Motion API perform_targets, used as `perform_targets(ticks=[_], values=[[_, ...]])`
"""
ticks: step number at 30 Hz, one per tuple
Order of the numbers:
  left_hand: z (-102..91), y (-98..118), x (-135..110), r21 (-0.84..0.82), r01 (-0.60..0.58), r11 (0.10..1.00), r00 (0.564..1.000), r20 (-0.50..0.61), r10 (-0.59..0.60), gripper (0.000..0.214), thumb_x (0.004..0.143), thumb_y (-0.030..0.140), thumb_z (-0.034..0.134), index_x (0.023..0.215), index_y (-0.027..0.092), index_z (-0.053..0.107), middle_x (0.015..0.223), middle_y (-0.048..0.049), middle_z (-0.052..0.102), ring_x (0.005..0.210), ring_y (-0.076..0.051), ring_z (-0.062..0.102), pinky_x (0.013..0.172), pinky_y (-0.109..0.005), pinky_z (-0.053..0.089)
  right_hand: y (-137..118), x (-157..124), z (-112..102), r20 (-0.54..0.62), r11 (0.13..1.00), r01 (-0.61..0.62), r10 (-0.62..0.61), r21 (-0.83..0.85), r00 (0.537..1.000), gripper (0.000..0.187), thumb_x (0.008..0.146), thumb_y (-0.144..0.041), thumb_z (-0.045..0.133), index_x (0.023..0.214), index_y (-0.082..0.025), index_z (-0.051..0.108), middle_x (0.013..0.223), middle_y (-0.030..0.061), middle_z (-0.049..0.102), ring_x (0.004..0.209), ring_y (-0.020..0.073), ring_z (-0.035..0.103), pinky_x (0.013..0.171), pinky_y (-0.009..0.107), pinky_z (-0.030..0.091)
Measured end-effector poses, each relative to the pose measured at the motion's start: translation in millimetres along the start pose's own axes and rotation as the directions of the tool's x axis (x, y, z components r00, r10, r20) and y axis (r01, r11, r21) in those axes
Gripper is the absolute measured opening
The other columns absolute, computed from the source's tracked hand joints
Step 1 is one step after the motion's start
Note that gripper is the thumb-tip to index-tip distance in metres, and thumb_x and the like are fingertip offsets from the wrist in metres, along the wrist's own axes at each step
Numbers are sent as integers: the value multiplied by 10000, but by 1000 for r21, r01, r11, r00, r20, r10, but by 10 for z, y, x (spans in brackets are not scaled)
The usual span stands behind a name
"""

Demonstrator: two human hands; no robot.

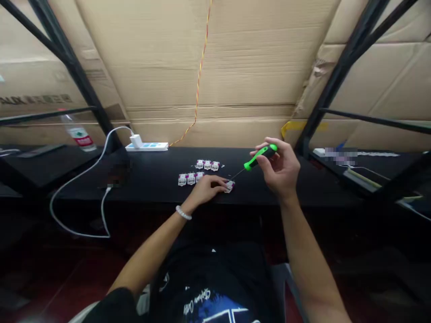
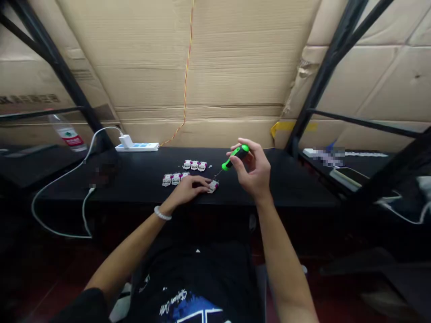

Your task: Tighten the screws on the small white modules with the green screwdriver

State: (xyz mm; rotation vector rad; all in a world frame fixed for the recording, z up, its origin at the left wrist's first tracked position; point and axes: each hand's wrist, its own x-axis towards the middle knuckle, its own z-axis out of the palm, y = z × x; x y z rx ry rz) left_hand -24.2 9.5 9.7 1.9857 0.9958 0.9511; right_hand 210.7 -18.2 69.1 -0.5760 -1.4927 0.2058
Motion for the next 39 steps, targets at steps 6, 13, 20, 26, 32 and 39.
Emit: perform_targets(ticks=[6, 13, 20, 26, 32, 39], values=[[-12, 30, 14, 30, 15, 999, 1000, -5, -15, 53, 848, 184, 812, 843, 205, 860, 1134, -80, 850, 1082, -269, 783, 1028, -410, 598, -3, 2, -2, 6, 999, 4, -5, 51, 1000, 389, 961, -354, 788, 1326, -300, 664, 1126, 46, 743, 966, 226, 812, 894, 395, 709], [-19, -4, 11, -3, 19, 1000, 1000, 18, -19, 56, 849, 203, 811, 857, 195, 866, 1186, -96, 842, 1084, -270, 784, 1015, -404, 595, 4, -8, 10, 21, 999, -23, 22, 26, 1000, 407, 960, -411, 781, 1326, -286, 652, 1131, 58, 751, 974, 237, 813, 908, 415, 713], [-10, 0, 5, 18, -10, 1000, 1000, 1, 10, 31, 838, 232, 838, 844, 213, 862, 1145, -84, 842, 1095, -268, 769, 1014, -400, 587, -3, -5, 13, 19, 999, -14, 13, 31, 1000, 389, 961, -387, 779, 1317, -293, 657, 1132, 55, 749, 975, 238, 813, 895, 409, 710], [-9, 10, 9, 35, -13, 999, 1000, 18, 13, 60, 853, 254, 816, 844, 205, 848, 1012, -61, 853, 1001, -248, 775, 970, -370, 585, -1, -1, 14, 22, 999, -36, 35, 20, 999, 422, 946, -452, 790, 1312, -293, 655, 1120, 58, 750, 977, 240, 809, 911, 417, 708], [-34, 49, 9, 111, 65, 992, 998, 12, -66, 109, 864, 294, 797, 871, 208, 864, 957, -57, 861, 950, -268, 784, 939, -383, 577, 3, 1, 8, 18, 998, -39, 38, 52, 999, 421, 939, -447, 801, 1304, -287, 664, 1120, 59, 746, 971, 237, 808, 900, 409, 702], [-35, 50, 12, 108, 49, 993, 999, 19, -51, 147, 869, 331, 786, 882, 211, 869, 975, -54, 867, 960, -272, 793, 944, -380, 587, 24, 34, -25, -1, 998, -58, 58, -16, 998, 435, 940, -500, 772, 1300, -290, 647, 1107, 58, 729, 957, 237, 780, 919, 419, 675]])
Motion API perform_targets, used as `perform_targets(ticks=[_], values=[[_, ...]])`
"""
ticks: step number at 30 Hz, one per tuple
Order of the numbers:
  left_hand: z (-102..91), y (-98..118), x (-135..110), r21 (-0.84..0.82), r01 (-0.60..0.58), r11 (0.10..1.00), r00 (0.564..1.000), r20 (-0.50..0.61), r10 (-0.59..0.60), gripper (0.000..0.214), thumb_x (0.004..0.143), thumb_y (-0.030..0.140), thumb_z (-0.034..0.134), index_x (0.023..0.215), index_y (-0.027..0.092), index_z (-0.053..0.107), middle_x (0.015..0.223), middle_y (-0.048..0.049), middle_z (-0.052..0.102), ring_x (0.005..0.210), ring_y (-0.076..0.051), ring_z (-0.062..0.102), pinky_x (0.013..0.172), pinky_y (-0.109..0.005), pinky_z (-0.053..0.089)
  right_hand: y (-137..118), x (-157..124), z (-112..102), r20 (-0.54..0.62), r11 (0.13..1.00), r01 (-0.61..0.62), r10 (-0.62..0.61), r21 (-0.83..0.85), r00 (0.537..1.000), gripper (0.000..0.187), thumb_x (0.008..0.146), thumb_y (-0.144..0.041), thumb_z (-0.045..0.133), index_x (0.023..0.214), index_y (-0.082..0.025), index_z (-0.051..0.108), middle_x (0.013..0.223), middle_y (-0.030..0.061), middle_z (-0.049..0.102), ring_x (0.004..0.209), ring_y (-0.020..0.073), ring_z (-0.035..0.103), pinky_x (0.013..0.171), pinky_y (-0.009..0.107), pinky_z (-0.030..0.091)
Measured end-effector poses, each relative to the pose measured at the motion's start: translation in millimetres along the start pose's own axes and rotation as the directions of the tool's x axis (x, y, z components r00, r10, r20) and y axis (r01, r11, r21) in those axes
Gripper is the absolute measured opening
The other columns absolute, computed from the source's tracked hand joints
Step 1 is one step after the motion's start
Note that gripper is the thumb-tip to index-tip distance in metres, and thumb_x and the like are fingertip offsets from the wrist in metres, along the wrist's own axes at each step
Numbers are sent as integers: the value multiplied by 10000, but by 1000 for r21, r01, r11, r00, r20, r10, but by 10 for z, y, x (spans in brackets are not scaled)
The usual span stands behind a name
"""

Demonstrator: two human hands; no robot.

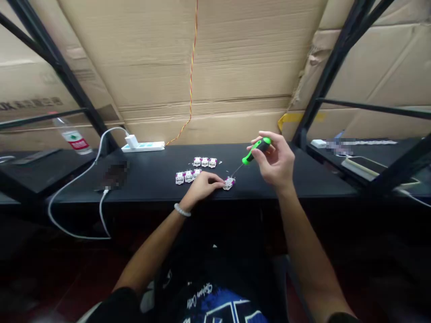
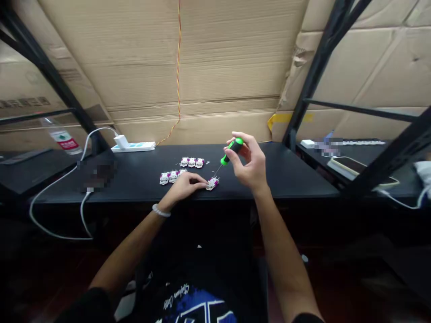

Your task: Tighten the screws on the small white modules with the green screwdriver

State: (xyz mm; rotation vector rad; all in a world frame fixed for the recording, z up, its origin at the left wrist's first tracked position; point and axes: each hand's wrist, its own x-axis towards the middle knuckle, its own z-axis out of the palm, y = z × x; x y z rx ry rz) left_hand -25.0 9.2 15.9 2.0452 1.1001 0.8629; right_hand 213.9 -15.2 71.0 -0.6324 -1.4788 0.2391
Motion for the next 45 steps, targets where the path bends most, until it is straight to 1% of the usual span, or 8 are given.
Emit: perform_targets(ticks=[3, 6, 7, 9, 12, 16, 29, 45], values=[[5, -7, 2, -7, 4, 1000, 1000, -5, -4, 142, 868, 322, 789, 874, 202, 866, 971, -63, 865, 961, -275, 792, 948, -385, 586, -42, 27, -102, 24, 999, 5, -4, -53, 1000, 356, 999, -468, 653, 1309, -295, 626, 1039, 37, 690, 865, 202, 722, 786, 360, 642], [6, -4, -3, -14, 12, 1000, 1000, -3, -12, 135, 867, 310, 791, 879, 199, 866, 965, -63, 863, 949, -273, 790, 927, -378, 588, -120, 33, -203, 211, 983, -43, 80, -178, 974, 258, 1024, -372, 547, 1240, -277, 649, 892, 6, 651, 709, 168, 615, 665, 306, 544], [4, 0, -7, -20, 8, 1000, 1000, 1, -8, 131, 868, 304, 789, 882, 199, 866, 962, -61, 862, 946, -270, 788, 927, -375, 588, -141, 27, -216, 309, 965, -58, 139, -257, 941, 232, 1015, -340, 546, 1196, -262, 669, 854, 2, 658, 686, 167, 599, 668, 304, 525], [-3, 9, -14, -43, -7, 999, 1000, 16, 8, 137, 876, 297, 782, 905, 195, 868, 972, -57, 862, 951, -266, 785, 937, -372, 590, -154, 6, -192, 489, 899, -45, 278, -436, 827, 196, 984, -310, 598, 1127, -234, 708, 839, 14, 714, 702, 184, 629, 718, 316, 518], [-14, 18, -17, -63, -13, 998, 1000, 28, 15, 144, 874, 286, 782, 920, 180, 868, 969, -62, 861, 946, -266, 782, 935, -371, 597, -84, -42, -62, 612, 801, 3, 454, -598, 648, 237, 955, -313, 672, 1164, -223, 740, 954, 61, 801, 831, 238, 723, 795, 332, 530], [-18, 11, -5, -49, -15, 999, 1000, 16, 16, 115, 869, 268, 771, 889, 200, 861, 936, -53, 858, 917, -252, 781, 920, -366, 608, 60, -99, 116, 656, 774, 29, 516, -633, 551, 207, 982, -303, 648, 1127, -225, 773, 1130, 99, 827, 1041, 286, 763, 907, 353, 543], [-9, -28, 11, 45, 15, 999, 999, -31, -14, 72, 843, 231, 830, 881, 190, 875, 869, -54, 815, 786, -191, 681, 767, -310, 526, 107, -107, 190, 697, 805, 5, 510, -593, 504, 235, 1024, -294, 620, 1188, -212, 766, 1200, 100, 822, 1116, 277, 758, 958, 341, 531], [-15, -44, -22, 35, -63, 997, 998, -28, 64, 33, 841, 225, 832, 842, 212, 862, 923, -55, 805, 887, -210, 712, 804, -323, 535, 134, -116, 199, 696, 814, -23, 510, -580, 506, 221, 1017, -306, 637, 1179, -227, 765, 1195, 91, 821, 1121, 273, 756, 949, 340, 532]])
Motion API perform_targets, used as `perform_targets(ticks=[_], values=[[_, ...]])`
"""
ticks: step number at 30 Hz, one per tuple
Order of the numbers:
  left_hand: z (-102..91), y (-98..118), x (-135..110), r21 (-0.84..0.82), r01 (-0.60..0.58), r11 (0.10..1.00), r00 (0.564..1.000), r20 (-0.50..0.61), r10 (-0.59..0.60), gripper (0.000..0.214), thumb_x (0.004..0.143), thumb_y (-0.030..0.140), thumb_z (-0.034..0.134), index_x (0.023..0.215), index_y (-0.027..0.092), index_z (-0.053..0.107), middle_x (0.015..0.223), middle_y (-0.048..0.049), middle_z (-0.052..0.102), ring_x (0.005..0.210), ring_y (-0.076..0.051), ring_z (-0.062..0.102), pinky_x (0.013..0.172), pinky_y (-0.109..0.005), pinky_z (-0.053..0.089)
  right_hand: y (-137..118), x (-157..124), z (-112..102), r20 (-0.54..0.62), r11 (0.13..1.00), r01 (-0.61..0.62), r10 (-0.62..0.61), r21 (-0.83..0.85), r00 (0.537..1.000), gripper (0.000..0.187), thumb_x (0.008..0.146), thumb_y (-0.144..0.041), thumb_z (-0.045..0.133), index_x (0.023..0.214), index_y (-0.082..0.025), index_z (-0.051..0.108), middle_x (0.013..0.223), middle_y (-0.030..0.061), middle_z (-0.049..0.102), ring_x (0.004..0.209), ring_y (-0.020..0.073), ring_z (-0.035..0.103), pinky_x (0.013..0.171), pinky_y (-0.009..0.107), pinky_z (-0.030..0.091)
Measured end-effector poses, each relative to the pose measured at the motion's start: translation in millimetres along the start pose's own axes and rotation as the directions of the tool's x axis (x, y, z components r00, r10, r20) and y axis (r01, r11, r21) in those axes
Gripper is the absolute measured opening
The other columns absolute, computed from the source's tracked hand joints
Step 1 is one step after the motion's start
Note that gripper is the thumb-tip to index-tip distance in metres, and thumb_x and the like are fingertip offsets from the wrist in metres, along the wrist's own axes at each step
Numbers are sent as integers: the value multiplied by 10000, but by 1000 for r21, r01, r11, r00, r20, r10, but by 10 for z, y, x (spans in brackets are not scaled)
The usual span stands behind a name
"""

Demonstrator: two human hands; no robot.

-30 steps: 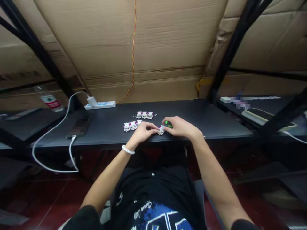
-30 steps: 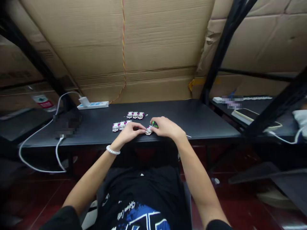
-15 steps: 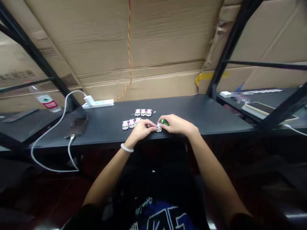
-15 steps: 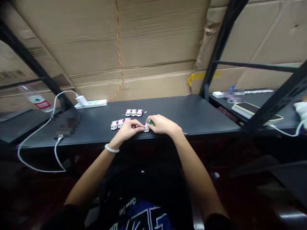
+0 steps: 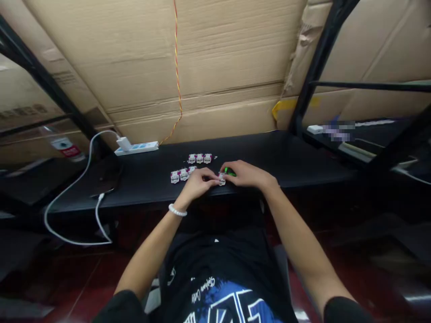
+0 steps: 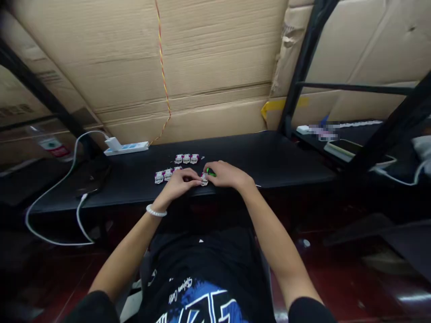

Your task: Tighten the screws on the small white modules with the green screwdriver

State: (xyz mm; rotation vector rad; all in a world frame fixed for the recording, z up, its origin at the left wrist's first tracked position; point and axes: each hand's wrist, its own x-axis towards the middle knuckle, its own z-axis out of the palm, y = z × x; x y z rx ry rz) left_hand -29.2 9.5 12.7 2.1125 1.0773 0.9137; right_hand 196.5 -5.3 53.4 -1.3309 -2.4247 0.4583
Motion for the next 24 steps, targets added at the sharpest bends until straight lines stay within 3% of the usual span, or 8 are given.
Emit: perform_targets(ticks=[10, 16, 24], values=[[11, -3, -14, 53, 4, 999, 1000, -21, -3, 66, 867, 231, 793, 833, 211, 846, 897, -47, 799, 850, -201, 709, 817, -331, 567, 20, 10, 12, -12, 1000, 17, -17, -9, 1000, 215, 1019, -310, 635, 1163, -215, 762, 1182, 97, 821, 1106, 269, 758, 942, 341, 530], [56, 47, -53, 65, -110, 992, 992, -49, 113, 106, 871, 135, 783, 813, 210, 830, 1057, -60, 791, 949, -194, 733, 787, -292, 588, 15, 2, 11, -7, 1000, 18, -18, 3, 1000, 210, 1006, -282, 622, 1147, -224, 766, 1178, 96, 827, 1089, 271, 766, 946, 346, 534], [93, 33, -79, 129, -220, 967, 969, -89, 232, 218, 879, 29, 696, 846, 201, 827, 1015, -56, 824, 937, -193, 764, 876, -329, 631, 57, 4, 27, -2, 1000, 30, -30, 7, 1000, 216, 1012, -306, 606, 1137, -226, 763, 1154, 92, 827, 1064, 266, 766, 939, 342, 531]])
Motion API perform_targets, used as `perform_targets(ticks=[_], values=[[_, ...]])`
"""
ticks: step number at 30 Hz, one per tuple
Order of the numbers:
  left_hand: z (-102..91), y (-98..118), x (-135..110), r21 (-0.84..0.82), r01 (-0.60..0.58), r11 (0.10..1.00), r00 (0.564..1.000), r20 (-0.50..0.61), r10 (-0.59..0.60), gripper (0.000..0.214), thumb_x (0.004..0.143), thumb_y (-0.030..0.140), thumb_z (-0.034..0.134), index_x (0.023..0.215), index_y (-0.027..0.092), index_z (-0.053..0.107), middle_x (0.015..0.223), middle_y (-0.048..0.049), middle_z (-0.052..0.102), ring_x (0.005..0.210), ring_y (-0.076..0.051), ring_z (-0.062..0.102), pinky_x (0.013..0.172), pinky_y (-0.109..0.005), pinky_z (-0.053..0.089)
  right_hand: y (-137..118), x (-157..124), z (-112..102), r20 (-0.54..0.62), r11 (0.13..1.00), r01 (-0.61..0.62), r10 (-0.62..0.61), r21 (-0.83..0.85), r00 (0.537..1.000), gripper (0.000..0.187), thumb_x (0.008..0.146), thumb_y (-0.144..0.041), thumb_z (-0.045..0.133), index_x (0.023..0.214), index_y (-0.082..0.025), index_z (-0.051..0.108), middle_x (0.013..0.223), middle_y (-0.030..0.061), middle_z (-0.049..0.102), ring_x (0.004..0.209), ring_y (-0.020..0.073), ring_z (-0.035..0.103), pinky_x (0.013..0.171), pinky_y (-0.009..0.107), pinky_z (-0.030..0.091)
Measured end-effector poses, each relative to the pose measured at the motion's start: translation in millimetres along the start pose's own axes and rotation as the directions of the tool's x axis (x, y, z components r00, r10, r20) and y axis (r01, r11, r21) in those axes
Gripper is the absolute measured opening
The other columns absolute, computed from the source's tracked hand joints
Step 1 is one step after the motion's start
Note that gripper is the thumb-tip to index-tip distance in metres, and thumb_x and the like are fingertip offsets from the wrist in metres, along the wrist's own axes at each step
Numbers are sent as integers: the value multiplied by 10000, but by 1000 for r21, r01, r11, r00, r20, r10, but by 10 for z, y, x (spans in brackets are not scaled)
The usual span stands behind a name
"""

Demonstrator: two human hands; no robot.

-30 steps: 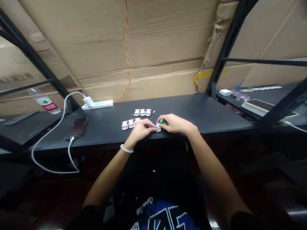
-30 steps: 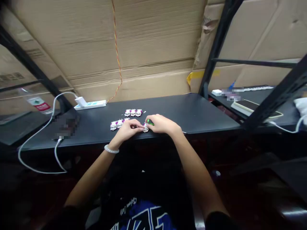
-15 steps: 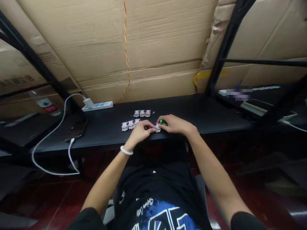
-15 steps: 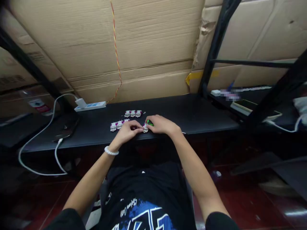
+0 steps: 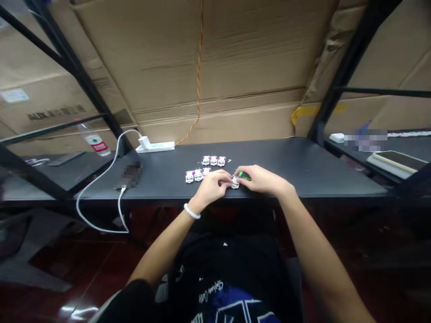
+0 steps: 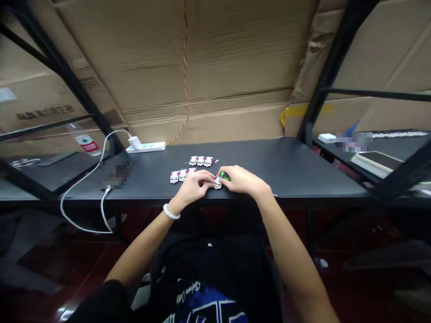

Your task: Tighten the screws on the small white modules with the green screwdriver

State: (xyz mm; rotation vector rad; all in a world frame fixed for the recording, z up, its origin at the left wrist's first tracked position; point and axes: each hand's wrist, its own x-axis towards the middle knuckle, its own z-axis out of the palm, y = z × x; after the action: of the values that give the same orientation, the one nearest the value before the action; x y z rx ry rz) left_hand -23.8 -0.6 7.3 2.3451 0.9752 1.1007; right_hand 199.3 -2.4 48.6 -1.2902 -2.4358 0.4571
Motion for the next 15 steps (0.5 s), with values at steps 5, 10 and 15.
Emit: perform_targets(ticks=[5, 10, 15], values=[[-47, -49, 12, 5, -16, 1000, 999, 36, 15, 226, 911, 47, 665, 869, 198, 828, 1033, -70, 835, 968, -212, 778, 959, -375, 624, -33, -10, -22, 6, 1000, -8, 8, -6, 1000, 215, 1012, -304, 605, 1136, -224, 762, 1156, 93, 827, 1072, 268, 764, 937, 341, 532], [-90, -33, 25, -11, -28, 1000, 996, 89, 29, 197, 941, 95, 662, 884, 206, 815, 1069, -74, 824, 1010, -219, 770, 984, -394, 617, -41, -8, -25, 9, 1000, -12, 12, -12, 1000, 217, 1020, -308, 602, 1153, -231, 756, 1166, 86, 826, 1080, 259, 764, 945, 334, 530], [-78, 1, 13, -12, -44, 999, 993, 110, 45, 181, 937, 77, 649, 900, 201, 777, 1330, -96, 776, 1219, -251, 735, 1101, -447, 575, -32, -8, -22, 2, 1000, 5, -5, -30, 1000, 225, 1025, -305, 590, 1154, -211, 750, 1154, 102, 824, 1063, 265, 760, 911, 320, 520]])
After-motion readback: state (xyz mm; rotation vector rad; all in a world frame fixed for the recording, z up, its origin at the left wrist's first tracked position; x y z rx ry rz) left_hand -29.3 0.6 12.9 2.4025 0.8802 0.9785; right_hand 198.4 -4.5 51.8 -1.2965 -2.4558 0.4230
